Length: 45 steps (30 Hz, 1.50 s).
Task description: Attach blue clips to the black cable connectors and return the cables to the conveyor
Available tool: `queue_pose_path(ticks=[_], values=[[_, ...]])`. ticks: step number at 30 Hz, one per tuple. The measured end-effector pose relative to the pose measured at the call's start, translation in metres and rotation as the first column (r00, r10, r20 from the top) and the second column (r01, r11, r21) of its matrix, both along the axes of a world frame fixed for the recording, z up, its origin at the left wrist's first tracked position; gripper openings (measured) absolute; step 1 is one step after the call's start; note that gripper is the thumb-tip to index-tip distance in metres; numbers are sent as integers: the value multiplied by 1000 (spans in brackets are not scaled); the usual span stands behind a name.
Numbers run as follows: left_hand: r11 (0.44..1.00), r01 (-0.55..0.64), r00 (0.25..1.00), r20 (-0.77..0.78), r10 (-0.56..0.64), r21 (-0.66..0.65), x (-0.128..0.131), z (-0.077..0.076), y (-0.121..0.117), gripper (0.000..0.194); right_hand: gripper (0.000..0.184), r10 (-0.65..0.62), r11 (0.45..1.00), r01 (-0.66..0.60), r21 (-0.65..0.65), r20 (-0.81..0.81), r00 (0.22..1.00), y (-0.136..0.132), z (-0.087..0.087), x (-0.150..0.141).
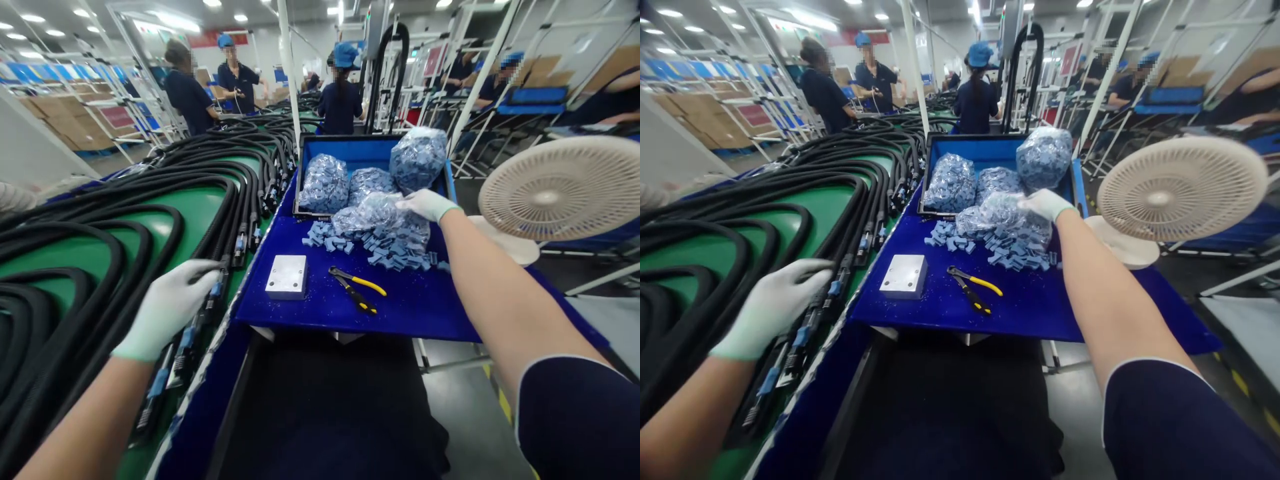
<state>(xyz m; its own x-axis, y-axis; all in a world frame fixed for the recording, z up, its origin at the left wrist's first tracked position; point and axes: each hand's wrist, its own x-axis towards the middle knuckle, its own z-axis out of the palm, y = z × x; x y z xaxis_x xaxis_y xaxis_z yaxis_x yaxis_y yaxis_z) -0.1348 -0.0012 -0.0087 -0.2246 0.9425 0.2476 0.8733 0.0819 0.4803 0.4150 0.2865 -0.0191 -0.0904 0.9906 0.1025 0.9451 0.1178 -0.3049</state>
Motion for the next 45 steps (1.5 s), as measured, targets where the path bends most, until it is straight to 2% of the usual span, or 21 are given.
queue_pose_path(ticks=[3,6,8,10,13,16,19,22,24,26,28,30,32,34,37,40,42,45], values=[[953,301,952,57,-302,12,63,6,91,57,19,-58,998,62,22,-130,990,-12,-11,-1],[912,406,912,94,-400,-58,116,-3,167,76,18,-96,989,122,80,-270,958,-20,-15,-9],[885,455,889,112,-444,-100,141,-14,197,78,19,-83,985,133,112,-369,926,-23,-10,-12],[857,499,866,122,-485,-133,157,-27,210,77,22,-51,982,129,137,-467,883,-24,-2,-15],[816,554,832,130,-539,-162,163,-42,205,74,29,8,982,106,159,-589,808,-26,14,-22],[780,602,798,129,-588,-169,163,-49,193,67,34,68,985,59,164,-673,736,-30,26,-31],[807,587,809,91,-581,-66,172,-46,191,69,33,113,988,-1,154,-726,679,-38,33,-40],[821,564,821,50,-569,92,201,-30,208,97,30,151,987,-59,149,-737,659,-49,37,-52],[784,602,791,21,-611,152,226,-14,226,119,28,185,983,-114,147,-721,668,-59,40,-61],[725,671,735,-17,-677,157,249,5,244,131,27,229,973,-187,137,-689,687,-69,44,-67],[664,741,670,-43,-741,99,265,22,259,120,26,263,962,-240,127,-653,711,-78,47,-67],[621,784,620,-46,-783,12,270,33,265,79,28,266,962,-239,129,-624,735,-83,47,-56],[605,795,604,-38,-796,-46,267,39,265,36,32,225,974,-174,143,-613,757,-84,41,-36],[612,788,612,-26,-791,-64,258,43,257,22,40,146,987,-71,144,-614,776,-82,28,-12],[623,778,625,4,-781,-79,242,49,239,20,47,14,995,52,89,-613,790,-77,0,15],[627,773,632,30,-774,-96,230,58,216,21,43,-30,998,58,25,-622,783,-73,-27,22],[634,767,640,44,-767,-103,226,63,202,24,41,-20,1000,31,7,-636,772,-72,-38,18],[641,759,649,60,-758,-114,220,70,187,30,43,0,1000,-1,-1,-645,764,-68,-44,10]])
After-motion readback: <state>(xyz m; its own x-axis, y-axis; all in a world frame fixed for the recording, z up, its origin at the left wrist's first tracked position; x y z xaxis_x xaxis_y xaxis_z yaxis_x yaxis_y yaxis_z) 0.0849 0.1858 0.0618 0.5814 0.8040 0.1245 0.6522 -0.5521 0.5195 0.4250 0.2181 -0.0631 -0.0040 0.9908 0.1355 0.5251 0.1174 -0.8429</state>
